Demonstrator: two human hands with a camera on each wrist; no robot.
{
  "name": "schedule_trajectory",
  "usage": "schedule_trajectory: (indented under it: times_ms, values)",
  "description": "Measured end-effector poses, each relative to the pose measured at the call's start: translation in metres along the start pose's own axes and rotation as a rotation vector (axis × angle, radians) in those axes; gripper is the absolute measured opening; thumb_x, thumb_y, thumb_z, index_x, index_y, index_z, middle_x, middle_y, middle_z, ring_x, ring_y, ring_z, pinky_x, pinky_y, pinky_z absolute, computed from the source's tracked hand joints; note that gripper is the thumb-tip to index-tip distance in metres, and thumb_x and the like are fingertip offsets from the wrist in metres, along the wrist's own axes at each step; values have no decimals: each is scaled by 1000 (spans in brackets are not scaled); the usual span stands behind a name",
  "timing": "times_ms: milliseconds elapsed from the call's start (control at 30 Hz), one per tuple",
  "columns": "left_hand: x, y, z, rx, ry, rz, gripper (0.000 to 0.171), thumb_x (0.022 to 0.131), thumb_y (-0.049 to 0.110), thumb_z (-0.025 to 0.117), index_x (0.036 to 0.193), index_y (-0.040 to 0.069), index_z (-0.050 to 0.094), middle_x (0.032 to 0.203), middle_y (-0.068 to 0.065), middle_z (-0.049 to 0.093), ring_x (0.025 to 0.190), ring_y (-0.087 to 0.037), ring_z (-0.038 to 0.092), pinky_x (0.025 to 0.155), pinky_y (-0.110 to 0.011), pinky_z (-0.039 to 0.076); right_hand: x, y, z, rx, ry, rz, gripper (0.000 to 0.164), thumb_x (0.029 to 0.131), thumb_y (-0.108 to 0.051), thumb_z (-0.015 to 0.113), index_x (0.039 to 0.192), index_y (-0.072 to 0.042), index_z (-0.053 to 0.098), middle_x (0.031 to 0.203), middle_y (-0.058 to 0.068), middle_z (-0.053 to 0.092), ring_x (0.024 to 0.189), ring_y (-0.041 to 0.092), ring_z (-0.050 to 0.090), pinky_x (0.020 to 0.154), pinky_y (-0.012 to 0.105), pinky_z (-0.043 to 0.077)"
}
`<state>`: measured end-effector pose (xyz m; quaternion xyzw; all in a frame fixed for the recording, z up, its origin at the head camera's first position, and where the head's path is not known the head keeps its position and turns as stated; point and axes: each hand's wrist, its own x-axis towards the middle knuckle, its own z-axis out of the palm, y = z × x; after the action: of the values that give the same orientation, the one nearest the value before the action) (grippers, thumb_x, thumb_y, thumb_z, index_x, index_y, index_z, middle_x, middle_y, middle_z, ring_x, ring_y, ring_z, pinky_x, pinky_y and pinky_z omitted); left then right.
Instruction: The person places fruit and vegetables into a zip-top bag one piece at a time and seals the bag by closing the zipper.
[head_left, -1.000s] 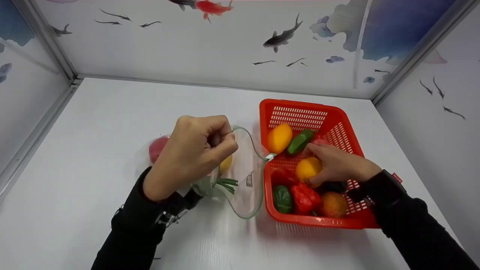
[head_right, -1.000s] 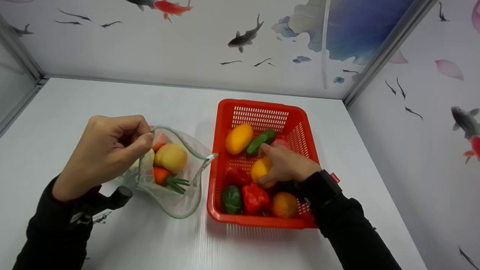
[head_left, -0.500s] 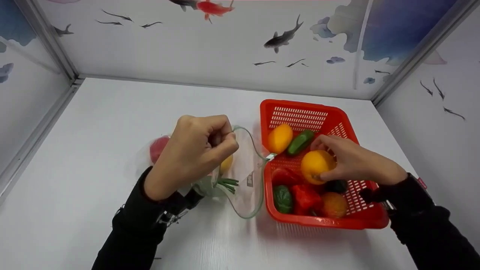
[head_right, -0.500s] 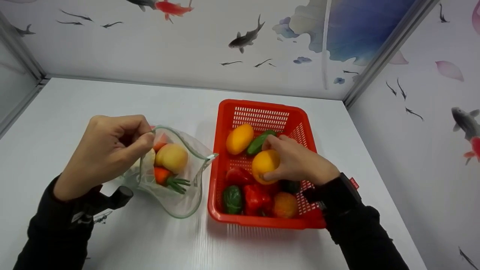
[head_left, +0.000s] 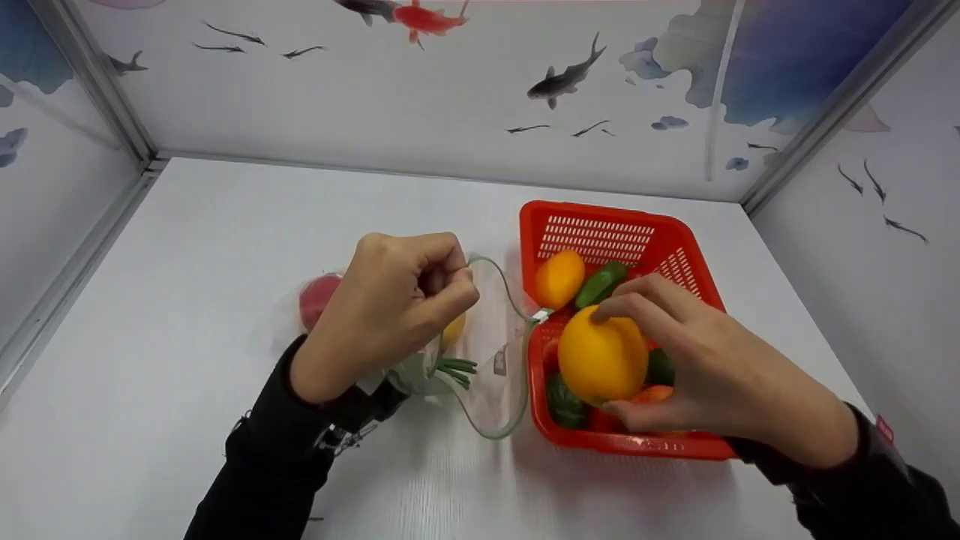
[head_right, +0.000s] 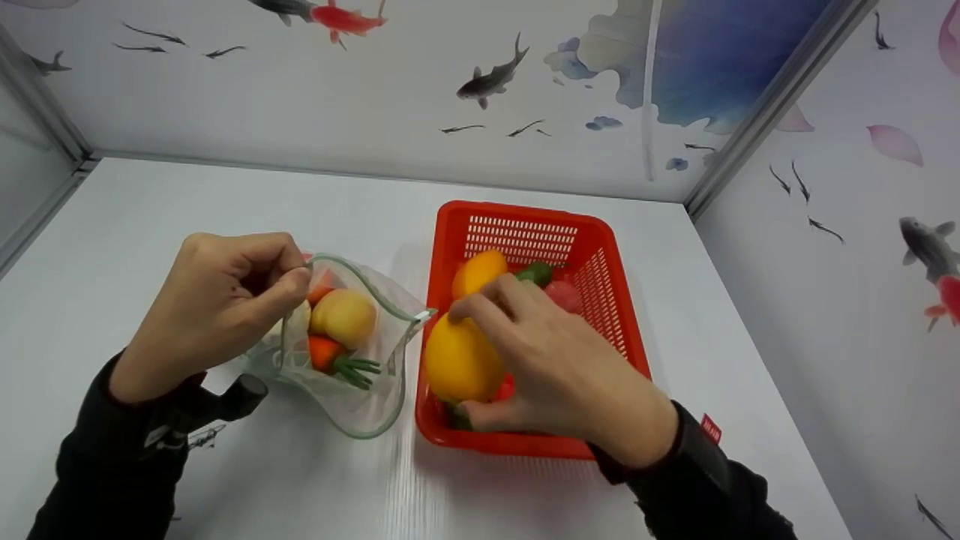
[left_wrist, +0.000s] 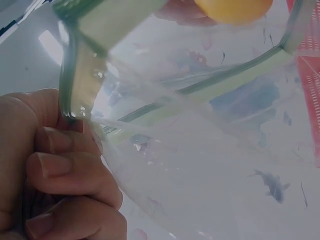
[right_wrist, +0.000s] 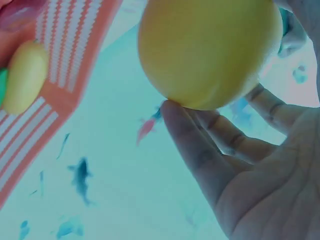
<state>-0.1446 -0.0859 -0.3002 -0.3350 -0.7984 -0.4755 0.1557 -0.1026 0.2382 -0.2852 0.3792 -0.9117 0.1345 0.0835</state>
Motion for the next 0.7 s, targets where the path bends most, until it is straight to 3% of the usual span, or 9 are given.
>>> schedule_trajectory:
  times_ms: [333, 700]
  values:
    - [0, 1, 1, 4, -5, 7, 22, 92, 5, 59, 71, 10, 58, 60, 3, 49, 51, -8, 42, 49, -20, 33, 26, -47, 32, -25, 133, -163, 80, 72, -44, 97, 137, -15, 61, 132, 8, 62, 116, 20, 65, 92, 34, 65]
    - [-1, 1, 2, -22, -14, -6, 22, 92, 5, 59, 71, 9, 58, 60, 3, 48, 52, -9, 41, 49, -21, 33, 64, -58, 71, -151, 131, -160, 84, 82, -50, 90, 147, -10, 54, 134, 13, 62, 110, 26, 68, 89, 31, 64]
